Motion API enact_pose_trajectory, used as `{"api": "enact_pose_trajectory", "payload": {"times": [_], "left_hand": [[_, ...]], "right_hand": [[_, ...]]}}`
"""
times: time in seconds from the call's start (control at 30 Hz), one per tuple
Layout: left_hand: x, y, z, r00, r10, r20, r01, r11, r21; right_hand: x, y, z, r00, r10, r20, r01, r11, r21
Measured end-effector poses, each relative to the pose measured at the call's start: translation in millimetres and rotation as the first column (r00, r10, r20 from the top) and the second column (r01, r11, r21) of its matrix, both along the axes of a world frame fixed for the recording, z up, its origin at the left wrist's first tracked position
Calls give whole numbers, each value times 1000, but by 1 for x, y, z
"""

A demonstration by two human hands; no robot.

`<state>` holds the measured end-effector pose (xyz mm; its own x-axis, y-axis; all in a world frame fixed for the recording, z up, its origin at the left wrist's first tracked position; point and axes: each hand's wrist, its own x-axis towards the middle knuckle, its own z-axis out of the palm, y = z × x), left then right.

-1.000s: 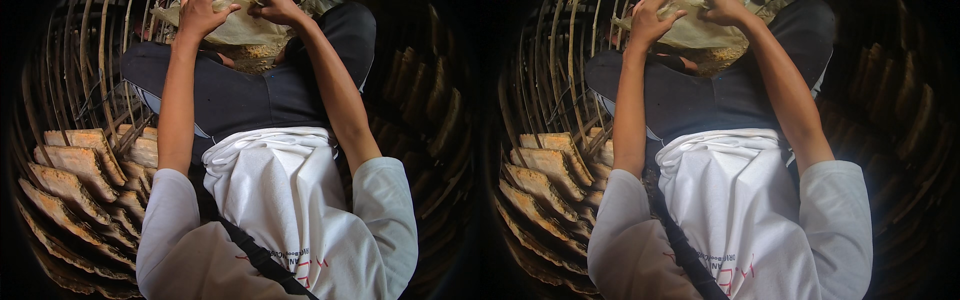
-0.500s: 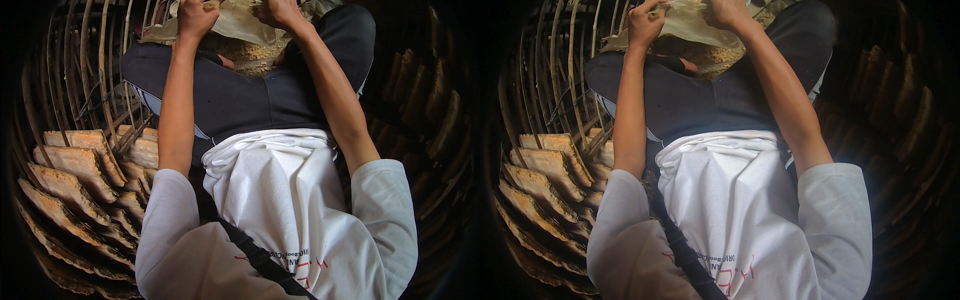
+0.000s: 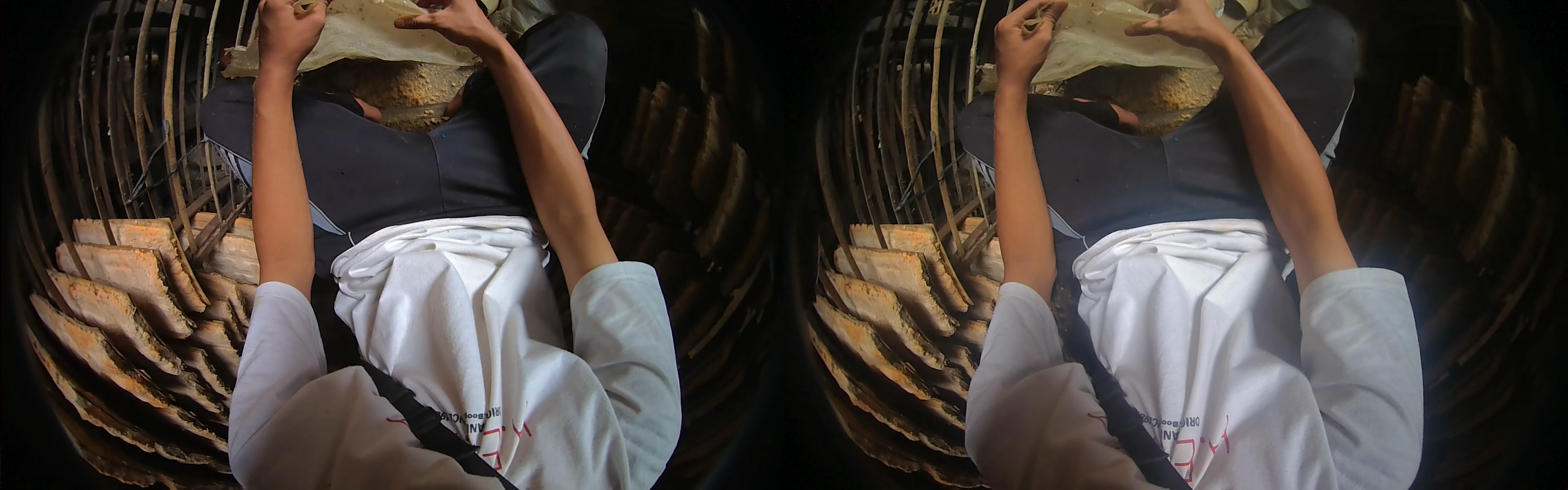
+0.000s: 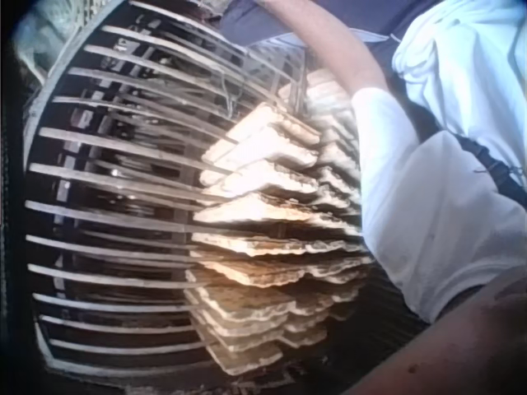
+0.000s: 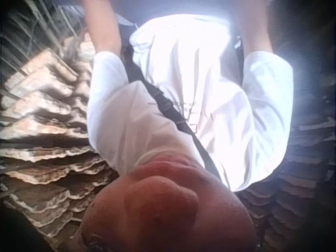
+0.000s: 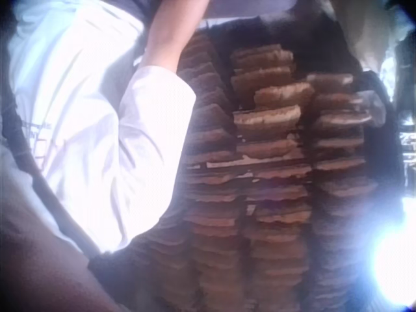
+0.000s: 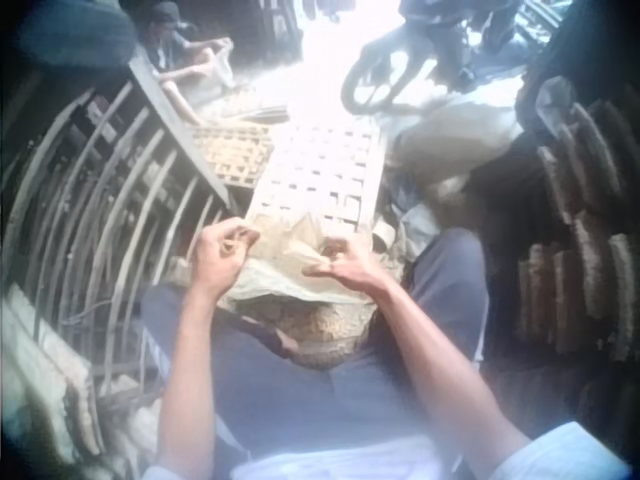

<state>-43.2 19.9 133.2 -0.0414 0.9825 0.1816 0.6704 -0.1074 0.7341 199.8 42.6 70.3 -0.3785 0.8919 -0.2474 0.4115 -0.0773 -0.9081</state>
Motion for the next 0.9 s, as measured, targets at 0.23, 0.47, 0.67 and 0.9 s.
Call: {"api": "enact_pose_trajectory", "payload": {"times": [0.23,0.47,0.67,0.9], "left_hand": [[-31,6,-7,1000,-9,-24,15,965,262],[-23,17,41,998,-64,-20,64,998,15],[-18,30,66,965,-187,-186,165,978,-128],[-71,24,28,948,92,-303,-190,932,-309]], "right_hand": [[2,-3,-47,996,13,90,-26,988,150],[-5,-8,-12,993,92,72,-97,992,74],[-5,-12,2,995,12,-103,-4,997,76],[-2,-14,7,879,-196,-435,201,979,-37]]}}
